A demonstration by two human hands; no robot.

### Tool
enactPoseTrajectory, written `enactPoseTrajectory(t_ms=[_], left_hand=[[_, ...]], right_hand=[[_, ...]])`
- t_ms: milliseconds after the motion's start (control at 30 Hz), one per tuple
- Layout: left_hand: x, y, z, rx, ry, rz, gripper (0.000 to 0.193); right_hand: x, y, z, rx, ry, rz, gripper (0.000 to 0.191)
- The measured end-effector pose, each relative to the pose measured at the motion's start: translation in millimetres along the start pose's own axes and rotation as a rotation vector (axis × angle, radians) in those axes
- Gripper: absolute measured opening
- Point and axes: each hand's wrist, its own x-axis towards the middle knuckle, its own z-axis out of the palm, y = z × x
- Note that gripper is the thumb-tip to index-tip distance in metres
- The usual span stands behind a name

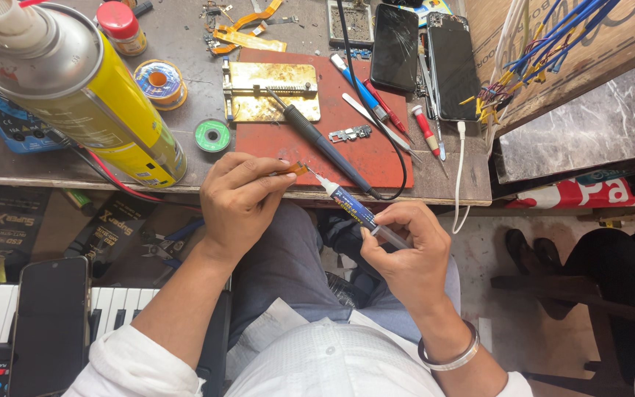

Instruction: The person sits at a repair workbench and works on a small phone flex-cable component, holding it against a fixture and manipulating it with a soldering iron. They then peel an orange protective film from a flex cable, file its edge, apply flux from a syringe-style pen, and use tweezers to position the part on the board.

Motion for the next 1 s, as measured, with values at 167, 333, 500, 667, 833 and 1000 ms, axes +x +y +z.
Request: enactPoseTrajectory(t_ms=[167,333,500,667,833,1000], left_hand=[[-0.6,-0.3,-0.2,0.0,-0.002,0.0,0.015],[-0.8,-0.1,-0.2,0.006,-0.001,-0.001,0.015],[-0.9,0.0,-0.3,0.002,-0.002,-0.007,0.015],[-1.2,0.2,0.3,0.005,0.0,-0.016,0.014],[-1.3,-0.2,0.5,-0.002,0.004,-0.017,0.014],[0.1,0.3,1.1,-0.002,0.003,-0.012,0.014]], right_hand=[[-0.2,-0.6,0.3,-0.008,0.003,0.003,0.028],[-0.2,-0.7,-0.5,-0.033,0.01,-0.02,0.028],[0.1,-0.1,-0.4,0.013,0.004,0.001,0.028],[-1.1,-0.3,-1.9,-0.023,0.009,-0.014,0.028],[-1.0,-0.8,-2.5,-0.045,0.01,-0.014,0.027],[1.4,-1.6,-2.3,-0.024,-0.001,-0.021,0.027]])
